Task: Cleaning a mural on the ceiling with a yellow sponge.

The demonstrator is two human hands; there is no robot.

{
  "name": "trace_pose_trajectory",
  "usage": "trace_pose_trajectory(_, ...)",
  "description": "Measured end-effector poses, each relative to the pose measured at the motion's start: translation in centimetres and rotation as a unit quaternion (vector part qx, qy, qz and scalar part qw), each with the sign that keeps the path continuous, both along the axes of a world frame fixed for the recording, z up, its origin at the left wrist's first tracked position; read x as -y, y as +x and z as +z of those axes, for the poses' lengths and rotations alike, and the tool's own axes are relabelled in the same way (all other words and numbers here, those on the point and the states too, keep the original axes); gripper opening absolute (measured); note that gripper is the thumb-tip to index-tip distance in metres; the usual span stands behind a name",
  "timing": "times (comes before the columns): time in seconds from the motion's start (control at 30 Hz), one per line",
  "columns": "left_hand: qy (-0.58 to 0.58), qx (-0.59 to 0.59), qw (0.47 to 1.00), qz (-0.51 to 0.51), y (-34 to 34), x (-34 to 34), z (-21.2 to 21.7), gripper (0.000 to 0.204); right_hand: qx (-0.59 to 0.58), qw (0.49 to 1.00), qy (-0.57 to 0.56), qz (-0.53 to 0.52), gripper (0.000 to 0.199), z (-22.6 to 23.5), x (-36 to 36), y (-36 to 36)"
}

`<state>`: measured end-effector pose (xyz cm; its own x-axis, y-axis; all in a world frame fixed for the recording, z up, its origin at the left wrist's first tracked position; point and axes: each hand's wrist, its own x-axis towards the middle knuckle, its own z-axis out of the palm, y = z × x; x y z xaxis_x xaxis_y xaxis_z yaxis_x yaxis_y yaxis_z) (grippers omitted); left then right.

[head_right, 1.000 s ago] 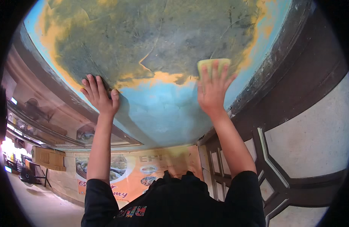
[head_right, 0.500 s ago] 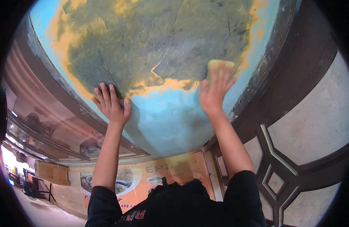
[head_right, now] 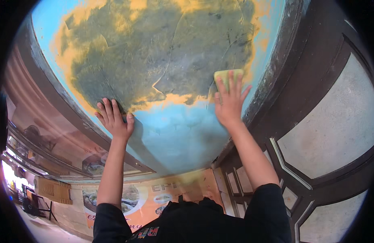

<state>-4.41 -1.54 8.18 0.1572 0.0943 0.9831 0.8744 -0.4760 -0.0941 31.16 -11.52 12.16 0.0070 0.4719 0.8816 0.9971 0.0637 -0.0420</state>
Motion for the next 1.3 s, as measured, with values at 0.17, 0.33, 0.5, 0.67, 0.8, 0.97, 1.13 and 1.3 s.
trace_pose_trajectory(0.17,-0.004,-0.001,1.000,-0.002,-0.1,-0.2,-0.5,0.061,0.114,0.987,-0.102,0.041,0.052,-3.8,0.3,-1.1)
trace_pose_trajectory(0.33,-0.001,-0.010,1.000,0.005,0.2,-0.4,-1.3,0.064,0.066,0.993,-0.086,0.041,0.056,-5.8,-0.3,-3.6)
trace_pose_trajectory(0.5,0.004,0.010,1.000,-0.010,0.7,-1.0,-2.4,0.063,-0.066,0.997,0.020,0.037,0.053,-6.5,-2.0,-3.6)
trace_pose_trajectory(0.67,0.004,0.012,1.000,-0.006,0.7,-1.3,-3.0,0.064,0.044,0.996,-0.079,0.025,0.053,-7.8,-1.8,-4.1)
trace_pose_trajectory(0.8,0.008,0.010,1.000,-0.004,1.0,-1.4,-3.0,0.064,0.065,0.991,-0.107,0.054,0.057,-8.3,-1.6,-5.9)
trace_pose_trajectory(0.97,0.008,0.008,1.000,-0.004,1.1,-1.6,-3.0,0.063,-0.002,0.998,-0.033,0.046,0.057,-8.5,-2.5,-6.8)
trace_pose_trajectory(1.13,0.006,0.006,1.000,0.001,0.8,-2.0,-3.6,0.063,0.088,0.990,-0.073,0.078,0.062,-8.6,-3.2,-7.7)
trace_pose_trajectory(1.3,0.012,0.009,1.000,0.000,0.7,-2.6,-3.7,0.063,0.151,0.982,-0.075,0.083,0.060,-9.5,-3.8,-8.8)
